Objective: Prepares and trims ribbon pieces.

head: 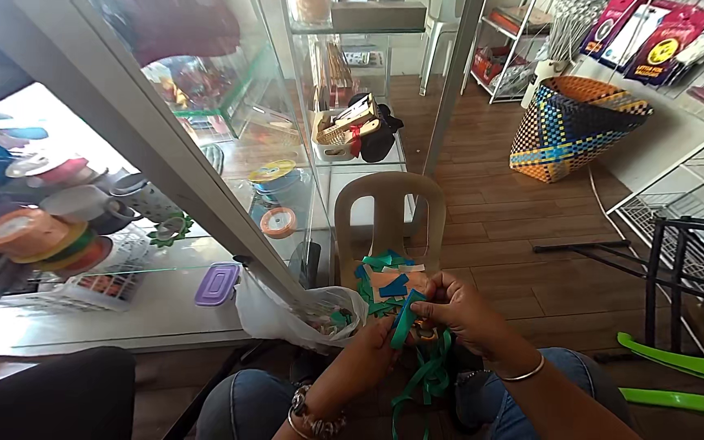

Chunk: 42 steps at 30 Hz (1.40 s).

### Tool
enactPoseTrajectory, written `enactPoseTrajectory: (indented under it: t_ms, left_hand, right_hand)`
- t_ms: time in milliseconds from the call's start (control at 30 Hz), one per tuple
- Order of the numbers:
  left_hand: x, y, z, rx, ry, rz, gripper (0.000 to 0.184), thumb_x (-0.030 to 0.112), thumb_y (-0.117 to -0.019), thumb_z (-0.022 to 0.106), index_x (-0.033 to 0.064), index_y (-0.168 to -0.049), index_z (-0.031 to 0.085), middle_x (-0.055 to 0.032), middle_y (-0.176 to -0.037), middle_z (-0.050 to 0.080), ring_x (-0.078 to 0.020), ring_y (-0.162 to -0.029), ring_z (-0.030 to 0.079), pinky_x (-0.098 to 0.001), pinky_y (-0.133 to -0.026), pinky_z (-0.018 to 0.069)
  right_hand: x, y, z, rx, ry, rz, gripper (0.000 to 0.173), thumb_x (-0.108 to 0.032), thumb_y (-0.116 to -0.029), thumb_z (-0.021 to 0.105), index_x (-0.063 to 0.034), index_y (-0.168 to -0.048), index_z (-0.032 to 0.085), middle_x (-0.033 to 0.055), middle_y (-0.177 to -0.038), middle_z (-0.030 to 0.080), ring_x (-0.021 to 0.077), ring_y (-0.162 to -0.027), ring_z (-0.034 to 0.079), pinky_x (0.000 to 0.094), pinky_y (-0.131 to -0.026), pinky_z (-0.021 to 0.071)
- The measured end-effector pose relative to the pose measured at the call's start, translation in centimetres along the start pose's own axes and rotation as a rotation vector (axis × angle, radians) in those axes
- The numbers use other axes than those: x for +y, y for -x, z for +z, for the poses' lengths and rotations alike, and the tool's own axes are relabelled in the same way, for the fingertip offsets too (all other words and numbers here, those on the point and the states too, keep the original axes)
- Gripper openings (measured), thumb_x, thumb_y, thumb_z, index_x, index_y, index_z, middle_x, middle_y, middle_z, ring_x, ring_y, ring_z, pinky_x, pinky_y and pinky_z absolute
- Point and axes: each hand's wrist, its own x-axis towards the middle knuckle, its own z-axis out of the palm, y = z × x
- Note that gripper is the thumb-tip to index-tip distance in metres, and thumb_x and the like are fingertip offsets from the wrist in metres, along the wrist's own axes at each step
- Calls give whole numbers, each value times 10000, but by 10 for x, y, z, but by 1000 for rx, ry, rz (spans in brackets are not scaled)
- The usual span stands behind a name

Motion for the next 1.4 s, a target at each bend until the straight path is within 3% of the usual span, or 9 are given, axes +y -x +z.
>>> enactPoseTrajectory:
  t_ms: [133,467,600,933,1133,1267,1400]
  left_hand:
    - [1,1,0,0,-41,3,193,79,-1050,433,94,-1106,617,80,-728,546,-22,-611,546,-212,-615,511]
    - [2,1,0,-1,-27,-14,190,92,-1060,435,96,-1105,619,83,-710,550,-23,-596,546,-203,-597,504]
    - [2,1,0,7,-13,-25,191,99,-1066,425,94,-1075,615,84,-704,544,-23,-595,553,-200,-597,512]
    - [0,-1,-1,9,35,-46,189,101,-1070,421,99,-1030,606,83,-685,535,-29,-577,550,-206,-581,515]
    - [0,-1,0,3,54,-27,189,117,-1075,428,92,-1082,615,87,-701,554,-20,-587,558,-200,-591,518]
    - [-4,0,-3,-25,155,-1,347,206,-1107,296,66,-1217,593,46,-779,619,-62,-669,624,-232,-653,558]
    - [-6,1,-3,-43,259,10,604,352,-1095,99,51,-1245,601,6,-819,662,-85,-688,634,-251,-674,559]
  right_hand:
    - [-1,0,1,16,49,6,344,26,-867,762,-33,-1082,500,72,-885,687,150,-721,714,290,-634,623]
    - [-3,0,-2,-2,55,16,309,21,-869,764,-9,-1109,572,75,-875,706,148,-725,721,275,-649,625]
    - [-4,1,-3,-8,52,12,251,23,-870,764,5,-1082,630,81,-876,717,146,-731,723,271,-657,628]
    - [-3,-1,-2,2,57,15,226,21,-866,772,8,-1055,648,79,-875,722,144,-730,725,271,-658,630]
    - [-2,-2,-2,29,69,9,211,28,-864,769,16,-1039,654,78,-858,722,137,-707,722,265,-659,628]
    - [-1,-4,-3,56,60,-10,203,32,-869,764,22,-1039,653,79,-854,724,135,-703,722,266,-663,630]
    - [0,-5,-4,75,70,-8,199,23,-865,773,19,-1026,656,79,-849,724,135,-701,722,264,-660,629]
